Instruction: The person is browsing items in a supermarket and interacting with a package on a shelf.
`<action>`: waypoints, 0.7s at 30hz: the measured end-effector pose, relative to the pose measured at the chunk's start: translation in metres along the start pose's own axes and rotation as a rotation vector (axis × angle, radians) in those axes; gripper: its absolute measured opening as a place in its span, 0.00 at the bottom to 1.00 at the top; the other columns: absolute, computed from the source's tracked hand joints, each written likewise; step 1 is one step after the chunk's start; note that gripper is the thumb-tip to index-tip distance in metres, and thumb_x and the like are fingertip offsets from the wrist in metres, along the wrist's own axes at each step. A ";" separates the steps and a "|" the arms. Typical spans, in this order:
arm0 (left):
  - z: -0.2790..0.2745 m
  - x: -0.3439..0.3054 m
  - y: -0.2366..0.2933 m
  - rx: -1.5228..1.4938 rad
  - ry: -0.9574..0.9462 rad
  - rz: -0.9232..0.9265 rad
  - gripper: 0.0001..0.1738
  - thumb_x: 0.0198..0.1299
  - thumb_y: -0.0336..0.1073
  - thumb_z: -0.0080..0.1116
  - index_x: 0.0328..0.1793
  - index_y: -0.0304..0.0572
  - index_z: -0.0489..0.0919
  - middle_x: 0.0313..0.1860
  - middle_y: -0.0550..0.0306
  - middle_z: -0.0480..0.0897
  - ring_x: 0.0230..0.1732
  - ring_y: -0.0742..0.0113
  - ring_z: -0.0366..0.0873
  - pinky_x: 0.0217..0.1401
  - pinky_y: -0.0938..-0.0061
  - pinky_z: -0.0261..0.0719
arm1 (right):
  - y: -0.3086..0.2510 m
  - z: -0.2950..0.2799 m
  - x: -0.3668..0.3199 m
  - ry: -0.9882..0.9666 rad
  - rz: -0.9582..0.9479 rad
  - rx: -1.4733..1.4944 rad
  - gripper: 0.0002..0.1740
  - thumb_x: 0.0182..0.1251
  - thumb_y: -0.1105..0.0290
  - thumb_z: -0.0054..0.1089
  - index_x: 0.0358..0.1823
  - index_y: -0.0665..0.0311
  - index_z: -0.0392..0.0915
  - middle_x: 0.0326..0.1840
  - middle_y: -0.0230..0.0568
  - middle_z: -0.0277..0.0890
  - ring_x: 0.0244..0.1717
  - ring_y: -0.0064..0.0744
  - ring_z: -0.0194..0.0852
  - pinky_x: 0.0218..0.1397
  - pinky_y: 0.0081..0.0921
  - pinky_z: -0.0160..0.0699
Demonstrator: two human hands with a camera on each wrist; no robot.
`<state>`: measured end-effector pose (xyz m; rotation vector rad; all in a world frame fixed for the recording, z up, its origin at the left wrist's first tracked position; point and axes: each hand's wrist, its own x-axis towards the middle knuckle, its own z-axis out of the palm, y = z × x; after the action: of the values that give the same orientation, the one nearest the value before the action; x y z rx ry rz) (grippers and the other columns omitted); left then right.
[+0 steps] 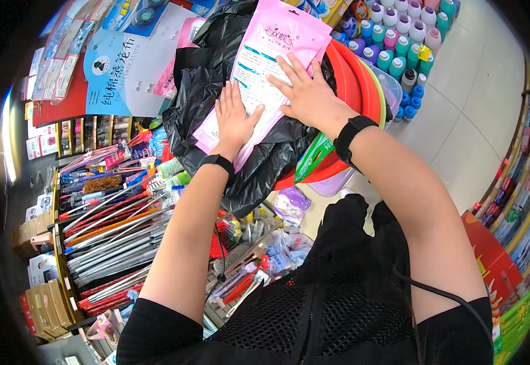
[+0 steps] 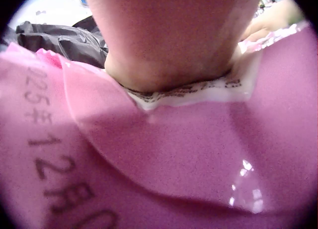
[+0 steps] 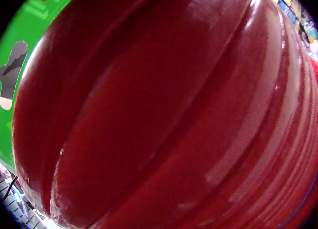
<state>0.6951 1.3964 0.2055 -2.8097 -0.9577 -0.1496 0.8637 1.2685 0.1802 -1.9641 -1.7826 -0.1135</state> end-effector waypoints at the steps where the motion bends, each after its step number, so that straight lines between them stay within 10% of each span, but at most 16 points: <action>1: 0.000 0.000 0.001 -0.001 0.000 0.000 0.49 0.49 0.61 0.49 0.68 0.35 0.47 0.68 0.41 0.47 0.69 0.50 0.42 0.68 0.54 0.36 | 0.000 0.000 0.000 -0.004 0.002 0.001 0.36 0.56 0.53 0.52 0.65 0.49 0.51 0.71 0.46 0.34 0.71 0.46 0.29 0.63 0.57 0.41; 21: -0.006 0.000 0.004 0.012 -0.004 0.008 0.47 0.50 0.57 0.50 0.67 0.34 0.46 0.68 0.40 0.47 0.69 0.49 0.43 0.68 0.54 0.37 | 0.001 -0.003 0.000 -0.019 0.017 0.066 0.38 0.52 0.52 0.54 0.65 0.50 0.53 0.71 0.46 0.35 0.72 0.45 0.26 0.64 0.59 0.36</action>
<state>0.6976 1.3921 0.2105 -2.8033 -0.9457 -0.1363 0.8649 1.2671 0.1822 -1.9396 -1.7591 -0.0300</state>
